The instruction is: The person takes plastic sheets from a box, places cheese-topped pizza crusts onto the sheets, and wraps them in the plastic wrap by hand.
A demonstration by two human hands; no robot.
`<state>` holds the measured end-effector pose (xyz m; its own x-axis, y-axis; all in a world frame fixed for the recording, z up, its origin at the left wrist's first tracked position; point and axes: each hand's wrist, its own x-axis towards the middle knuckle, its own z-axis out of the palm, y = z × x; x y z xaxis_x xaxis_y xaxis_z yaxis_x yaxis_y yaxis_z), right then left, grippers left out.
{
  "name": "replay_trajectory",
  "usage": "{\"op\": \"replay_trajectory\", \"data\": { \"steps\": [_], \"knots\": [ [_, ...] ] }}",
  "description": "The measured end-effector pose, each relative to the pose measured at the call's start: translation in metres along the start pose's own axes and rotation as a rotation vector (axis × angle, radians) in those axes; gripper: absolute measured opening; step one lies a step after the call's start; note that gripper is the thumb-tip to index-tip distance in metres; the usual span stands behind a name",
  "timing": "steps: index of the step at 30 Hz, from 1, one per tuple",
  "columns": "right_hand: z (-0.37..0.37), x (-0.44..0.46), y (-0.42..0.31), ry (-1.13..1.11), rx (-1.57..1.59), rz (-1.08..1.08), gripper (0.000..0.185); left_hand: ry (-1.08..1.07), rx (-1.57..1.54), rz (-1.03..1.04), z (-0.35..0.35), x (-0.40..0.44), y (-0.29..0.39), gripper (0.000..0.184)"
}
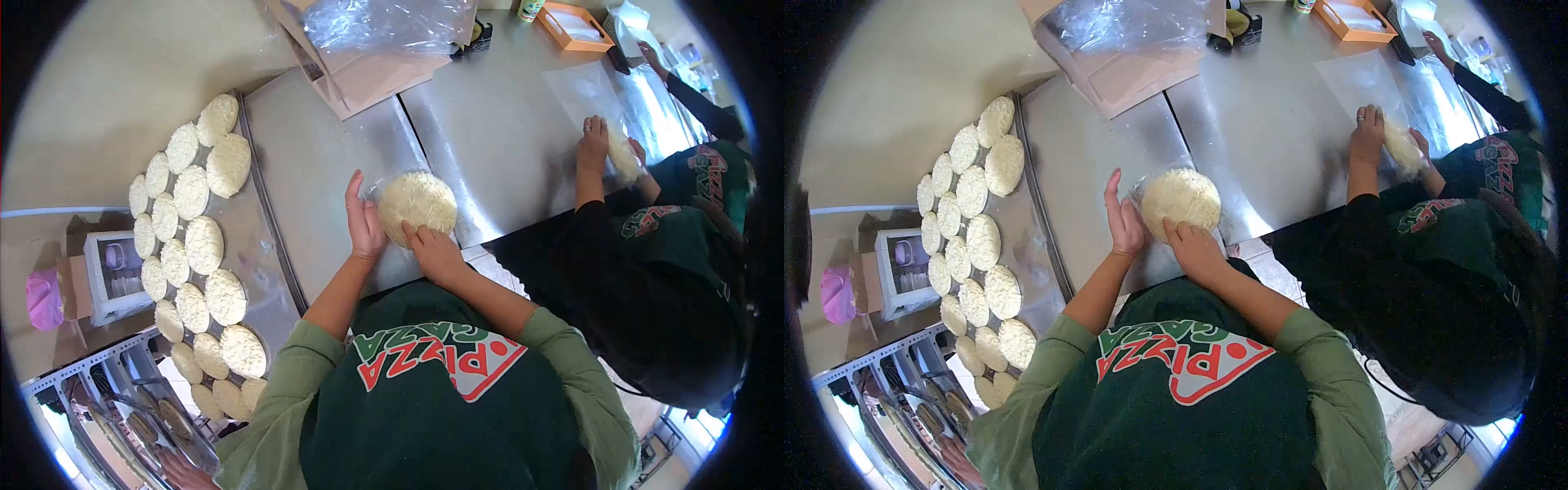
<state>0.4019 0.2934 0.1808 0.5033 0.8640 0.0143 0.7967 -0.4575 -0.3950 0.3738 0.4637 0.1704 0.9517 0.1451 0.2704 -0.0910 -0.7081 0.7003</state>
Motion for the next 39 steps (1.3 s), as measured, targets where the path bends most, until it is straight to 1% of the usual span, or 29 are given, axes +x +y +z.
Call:
{"op": "replay_trajectory", "data": {
  "steps": [1, 2, 4, 5, 6, 7, 9, 10, 11, 12, 13, 14, 16, 17, 19, 20, 23, 25, 27, 29, 30, 32, 33, 35, 36, 38, 39],
  "knots": [
    [0.002, -0.002, -0.001, 0.010, -0.056, -0.023, 0.049, 0.059, -0.075, 0.017, -0.006, 0.002, 0.003, 0.050],
    [0.004, -0.004, -0.002, -0.026, -0.046, -0.007, 0.046, 0.121, -0.148, 0.035, -0.010, 0.003, 0.002, 0.049],
    [-0.001, -0.003, -0.008, -0.094, -0.023, 0.024, 0.039, -0.193, 0.198, 0.065, -0.003, 0.006, 0.003, 0.051],
    [-0.006, -0.003, -0.008, -0.131, 0.080, -0.008, 0.035, -0.348, 0.374, 0.080, 0.001, 0.007, 0.004, 0.052],
    [-0.017, -0.002, -0.006, -0.167, 0.183, -0.038, 0.031, -0.303, 0.433, 0.029, 0.008, 0.002, -0.002, 0.056],
    [-0.025, -0.001, -0.001, -0.204, 0.287, -0.070, 0.027, -0.264, 0.441, -0.031, 0.006, -0.001, 0.000, 0.057],
    [-0.029, 0.005, 0.023, 0.160, 0.239, 0.047, 0.023, -0.188, 0.457, -0.152, 0.004, -0.007, 0.005, 0.058],
    [-0.034, 0.010, 0.034, 0.341, 0.220, 0.105, 0.022, -0.075, 0.312, -0.249, 0.005, -0.015, 0.007, 0.057],
    [-0.039, 0.013, 0.044, 0.337, 0.207, 0.349, 0.025, 0.041, 0.170, -0.343, 0.006, -0.025, 0.007, 0.057],
    [-0.035, 0.018, 0.061, 0.251, 0.301, 0.477, 0.030, 0.159, 0.030, -0.429, 0.008, -0.035, 0.007, 0.056],
    [-0.030, 0.025, 0.074, 0.166, 0.397, 0.602, 0.036, 0.214, -0.177, -0.551, 0.019, -0.050, 0.002, 0.056],
    [-0.035, 0.035, 0.077, 0.051, 0.470, 0.636, 0.042, 0.268, -0.386, -0.666, 0.030, -0.061, 0.000, 0.056],
    [-0.046, 0.052, 0.075, -0.189, 0.609, 0.691, 0.053, 0.371, -0.803, -0.865, 0.026, -0.059, 0.020, 0.060],
    [-0.042, 0.056, 0.072, -0.138, 0.623, 0.672, 0.057, 0.422, -1.017, -0.957, 0.024, -0.052, 0.030, 0.062],
    [-0.029, 0.054, 0.065, -0.041, 0.650, 0.634, 0.063, 0.470, -1.019, -0.969, 0.024, -0.031, 0.047, 0.061],
    [-0.031, 0.050, 0.069, -0.003, 0.669, 0.651, 0.063, 0.494, -1.021, -0.977, 0.026, -0.021, 0.054, 0.060],
    [-0.042, 0.032, 0.112, 0.230, 0.735, 0.732, 0.061, 0.246, -0.857, -0.822, 0.039, 0.023, 0.063, 0.062],
    [-0.061, 0.025, 0.155, 0.357, 0.703, 0.822, 0.058, 0.206, -0.151, -0.347, 0.046, 0.060, 0.054, 0.068],
    [-0.096, 0.017, 0.175, 0.409, 0.430, 0.950, 0.056, 0.324, 0.143, -0.035, 0.015, 0.121, 0.082, 0.076],
    [-0.099, 0.016, 0.192, 0.478, 0.057, 0.899, 0.058, 0.398, 0.344, 0.068, -0.008, 0.171, 0.088, 0.080],
    [-0.100, 0.017, 0.196, 0.509, -0.128, 0.869, 0.059, 0.441, 0.378, 0.050, -0.013, 0.190, 0.090, 0.080],
    [-0.090, 0.021, 0.194, 0.354, -0.177, 0.858, 0.060, 0.523, 0.442, 0.019, -0.019, 0.219, 0.090, 0.080],
    [-0.084, 0.022, 0.195, 0.276, -0.205, 0.853, 0.060, 0.498, 0.447, 0.001, -0.019, 0.230, 0.083, 0.074],
    [-0.073, 0.015, 0.205, 0.233, -0.172, 0.824, 0.063, 0.448, 0.449, -0.042, -0.018, 0.240, 0.069, 0.062],
    [-0.077, 0.016, 0.205, 0.211, -0.157, 0.807, 0.064, 0.410, 0.343, -0.084, -0.018, 0.240, 0.066, 0.053],
    [-0.084, 0.020, 0.203, 0.244, -0.066, 0.847, 0.060, 0.324, 0.132, -0.170, -0.019, 0.233, 0.059, 0.037],
    [-0.092, 0.023, 0.196, 0.260, -0.020, 0.869, 0.057, 0.395, -0.007, -0.199, -0.024, 0.231, 0.057, 0.033]
  ]
}}
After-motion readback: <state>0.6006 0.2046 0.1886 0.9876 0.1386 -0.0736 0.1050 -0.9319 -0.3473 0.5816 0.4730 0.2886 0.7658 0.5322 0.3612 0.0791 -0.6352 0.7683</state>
